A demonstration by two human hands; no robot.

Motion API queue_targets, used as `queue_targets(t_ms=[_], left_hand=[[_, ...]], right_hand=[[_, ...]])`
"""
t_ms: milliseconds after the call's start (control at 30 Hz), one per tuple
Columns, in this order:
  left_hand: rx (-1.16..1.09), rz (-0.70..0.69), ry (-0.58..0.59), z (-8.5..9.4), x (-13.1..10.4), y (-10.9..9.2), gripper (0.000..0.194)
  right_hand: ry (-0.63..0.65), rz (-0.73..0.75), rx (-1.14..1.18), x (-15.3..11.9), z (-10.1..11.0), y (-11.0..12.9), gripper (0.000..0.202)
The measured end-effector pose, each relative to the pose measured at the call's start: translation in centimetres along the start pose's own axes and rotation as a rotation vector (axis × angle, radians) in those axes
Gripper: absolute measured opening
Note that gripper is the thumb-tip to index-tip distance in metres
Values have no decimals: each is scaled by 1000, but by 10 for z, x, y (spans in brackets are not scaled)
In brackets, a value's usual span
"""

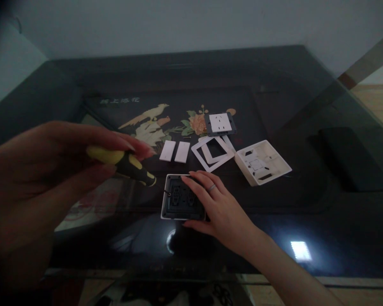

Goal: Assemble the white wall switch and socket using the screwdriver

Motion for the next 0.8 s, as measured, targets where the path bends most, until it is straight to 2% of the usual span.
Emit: queue_targets(t_ms=[67, 200, 267, 367, 467, 533, 600, 700, 800], left_hand=[[24, -77, 30, -1, 2, -3, 29], [72, -180, -124, 0, 1, -4, 28], [78, -145, -177, 1, 0, -2, 37], [-7, -52, -115, -1, 0, 1, 48], [-45, -70, 24, -5, -1, -4, 38], [-3, -120, -13, -2, -1, -7, 26], [120, -147, -118, 3, -3, -8, 18], [261, -72, -180, 4, -7, -4, 15], [148, 86, -192, 4, -9, 3, 30]], right_hand=[[0, -1, -2, 0, 0, 0, 91], [2, -3, -8, 0, 0, 0, 89], [3, -3, -3, 0, 0, 0, 89], [-10, -3, 18, 0, 1, 1, 92], [-13, -11, 32, 1, 2, 1, 94], [-8, -18, 37, 1, 2, 1, 95], [-6, -22, 36, 1, 2, 0, 95], [-1, -21, 31, 1, 2, 0, 96], [-2, -16, 29, 0, 1, -1, 98]])
Point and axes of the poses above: each hand's wrist, its own x-axis towards the middle knuckle, its own z-axis out of the back of the hand, y = z × x, the point moved 6 cm from there along x, towards the middle knuckle, and after that the axes turned 7 degrees about -y, right-handed, at the moved point
